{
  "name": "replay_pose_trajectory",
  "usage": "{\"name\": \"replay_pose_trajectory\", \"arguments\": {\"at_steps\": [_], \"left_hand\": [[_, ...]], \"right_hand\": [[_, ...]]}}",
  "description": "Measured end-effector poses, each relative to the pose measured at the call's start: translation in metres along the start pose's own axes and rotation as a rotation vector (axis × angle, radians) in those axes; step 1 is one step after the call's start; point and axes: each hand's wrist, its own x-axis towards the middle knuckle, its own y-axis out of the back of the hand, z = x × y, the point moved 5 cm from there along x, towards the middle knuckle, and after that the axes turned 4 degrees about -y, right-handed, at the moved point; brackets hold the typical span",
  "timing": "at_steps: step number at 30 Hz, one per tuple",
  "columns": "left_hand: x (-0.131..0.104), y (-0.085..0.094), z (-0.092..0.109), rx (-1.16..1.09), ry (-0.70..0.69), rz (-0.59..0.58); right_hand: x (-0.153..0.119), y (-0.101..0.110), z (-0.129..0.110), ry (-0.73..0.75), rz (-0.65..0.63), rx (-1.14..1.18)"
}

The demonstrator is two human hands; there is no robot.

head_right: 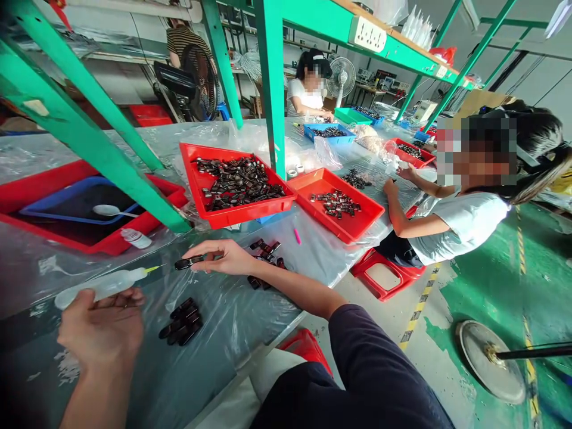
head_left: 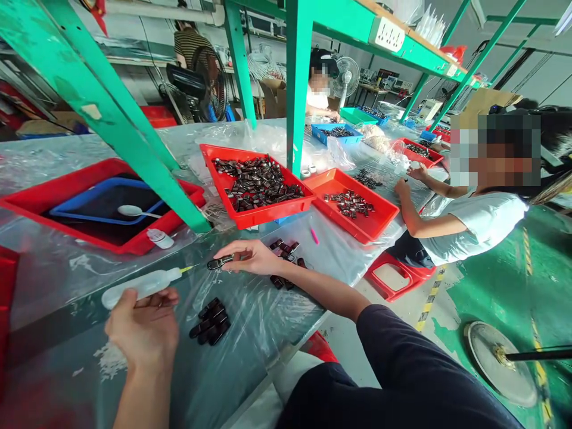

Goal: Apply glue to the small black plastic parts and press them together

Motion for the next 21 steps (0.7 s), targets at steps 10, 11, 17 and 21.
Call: {"name": "replay_pose_trajectory", "arguments": {"at_steps": [10, 11, 17, 21], "left_hand": [[-0.007, -0.001, 0.002, -0.187, 0.213, 0.128], [-0.007, -0.001, 0.002, -0.186, 0.211, 0.124], [-0.007, -0.001, 0.002, -0.175, 0.208, 0.117], [-0.006, 0.001, 0.002, -0.158, 0.21, 0.107]], "right_hand": [[0.0, -0.002, 0.003, -0.012, -0.01, 0.016], [0.0, -0.002, 0.002, 0.001, -0.013, 0.016], [-0.001, 0.001, -0.004, 0.043, 0.042, -0.066], [-0.001, 0.002, -0.006, 0.066, 0.059, -0.085]]}}
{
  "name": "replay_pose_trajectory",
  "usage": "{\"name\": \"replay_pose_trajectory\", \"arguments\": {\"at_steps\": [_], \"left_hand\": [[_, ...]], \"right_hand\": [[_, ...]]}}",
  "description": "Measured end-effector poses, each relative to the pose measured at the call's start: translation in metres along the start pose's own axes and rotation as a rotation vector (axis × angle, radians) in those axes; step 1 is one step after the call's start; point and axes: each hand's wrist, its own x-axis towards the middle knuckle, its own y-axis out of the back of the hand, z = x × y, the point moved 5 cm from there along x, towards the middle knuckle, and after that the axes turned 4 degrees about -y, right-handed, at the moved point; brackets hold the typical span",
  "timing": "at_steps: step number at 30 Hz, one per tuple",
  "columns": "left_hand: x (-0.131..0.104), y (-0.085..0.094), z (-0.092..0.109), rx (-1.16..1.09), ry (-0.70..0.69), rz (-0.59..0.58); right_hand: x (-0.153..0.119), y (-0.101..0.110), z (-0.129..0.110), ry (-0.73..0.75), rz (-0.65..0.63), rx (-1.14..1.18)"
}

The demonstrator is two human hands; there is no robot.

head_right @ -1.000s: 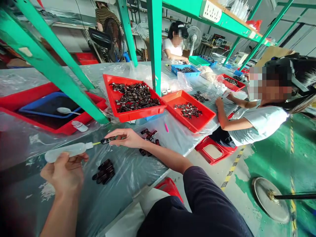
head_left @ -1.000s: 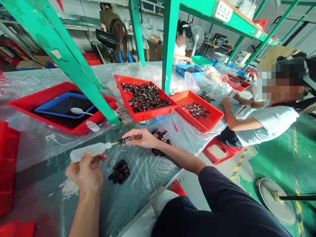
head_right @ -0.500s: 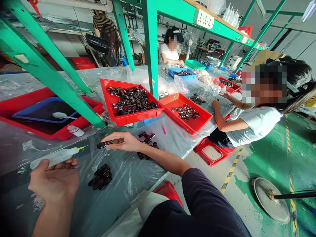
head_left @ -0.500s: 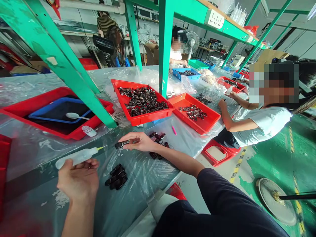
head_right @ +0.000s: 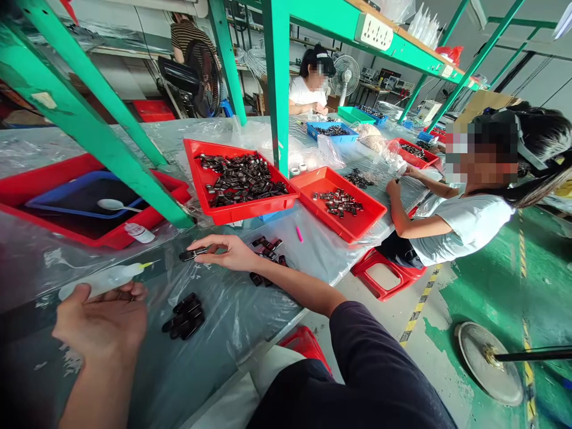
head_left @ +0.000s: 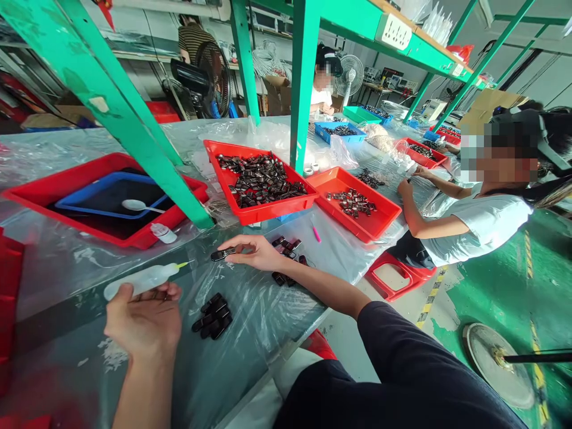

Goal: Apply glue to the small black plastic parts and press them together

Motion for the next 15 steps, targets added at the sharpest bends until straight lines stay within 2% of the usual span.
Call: {"name": "replay_pose_trajectory", "arguments": {"at_steps": [5, 9, 15], "left_hand": [[-0.0027, -0.0042, 0.0022, 0.04, -0.036, -0.025], [-0.0051, -0.007, 0.0035, 0.073, -0.05, -0.046], [-0.0039, -0.0022, 0.0018, 0.024, -0.001, 0.012]], "right_hand": [[0.002, 0.0012, 0.0037, -0.108, 0.036, 0.03], [0.0026, 0.0016, 0.003, -0.077, 0.042, 0.044], [0.0023, -0.0007, 0.0102, -0.099, 0.019, 0.028]]}}
